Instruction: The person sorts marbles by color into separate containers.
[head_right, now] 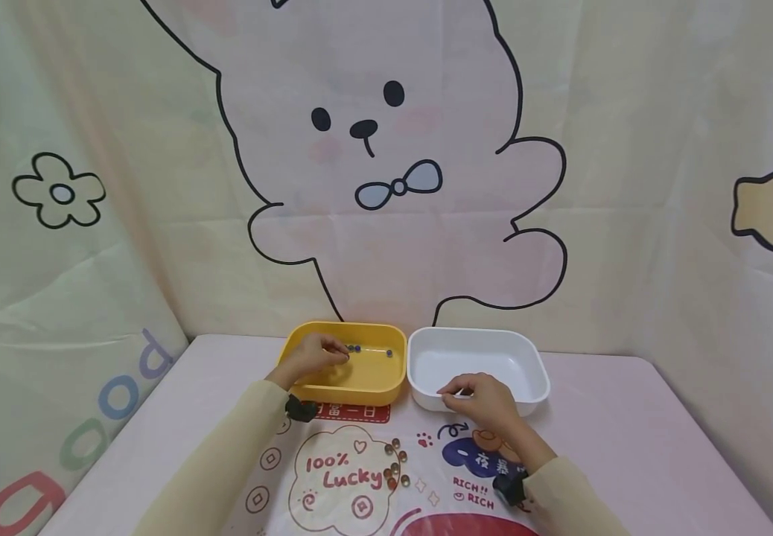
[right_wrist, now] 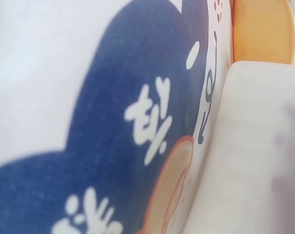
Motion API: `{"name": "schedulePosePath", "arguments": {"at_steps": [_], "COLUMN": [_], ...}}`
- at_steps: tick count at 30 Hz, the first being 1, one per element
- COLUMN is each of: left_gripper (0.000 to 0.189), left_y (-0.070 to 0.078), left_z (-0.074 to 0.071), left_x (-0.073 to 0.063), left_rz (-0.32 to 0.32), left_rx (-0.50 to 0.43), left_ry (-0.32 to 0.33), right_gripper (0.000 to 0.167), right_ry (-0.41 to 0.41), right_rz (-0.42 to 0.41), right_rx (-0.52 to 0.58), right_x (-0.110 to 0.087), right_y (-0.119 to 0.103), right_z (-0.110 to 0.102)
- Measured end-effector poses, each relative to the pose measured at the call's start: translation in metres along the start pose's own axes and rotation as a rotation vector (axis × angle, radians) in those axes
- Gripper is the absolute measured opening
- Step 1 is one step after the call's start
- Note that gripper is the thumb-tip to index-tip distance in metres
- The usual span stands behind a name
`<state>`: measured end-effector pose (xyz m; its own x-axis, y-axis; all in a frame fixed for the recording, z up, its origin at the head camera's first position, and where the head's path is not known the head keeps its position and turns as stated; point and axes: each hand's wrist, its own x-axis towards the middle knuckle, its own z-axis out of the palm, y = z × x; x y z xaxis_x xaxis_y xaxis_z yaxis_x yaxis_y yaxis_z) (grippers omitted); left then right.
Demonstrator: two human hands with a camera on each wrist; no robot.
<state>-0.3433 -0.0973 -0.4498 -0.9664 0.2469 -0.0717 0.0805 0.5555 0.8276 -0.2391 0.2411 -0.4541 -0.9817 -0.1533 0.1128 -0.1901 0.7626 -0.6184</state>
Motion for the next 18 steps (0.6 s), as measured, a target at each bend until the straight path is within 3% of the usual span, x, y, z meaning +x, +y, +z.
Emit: {"name": "schedulePosePath", "arguments": {"at_steps": [7,18], "left_gripper": [0.009,0.012], "left_y": [-0.0045,-0.008], "left_z": [0.0007,0.0041], "left_x": [0.0042,0.0055], "left_rz": [-0.067,-0.091], "left_rx": [-0.035,-0.028], "left_ry": [-0.027,-0.043], "right_gripper": [0.007,0.005], "right_ry": [-0.001,-0.001], "right_rz": [-0.004,0.01], "right_rx": [0.014,0.007], "right_x": [-0.0001,0.0024], "right_y": [-0.0006,0.0022], "right_z": [-0.0011,0.0007]}}
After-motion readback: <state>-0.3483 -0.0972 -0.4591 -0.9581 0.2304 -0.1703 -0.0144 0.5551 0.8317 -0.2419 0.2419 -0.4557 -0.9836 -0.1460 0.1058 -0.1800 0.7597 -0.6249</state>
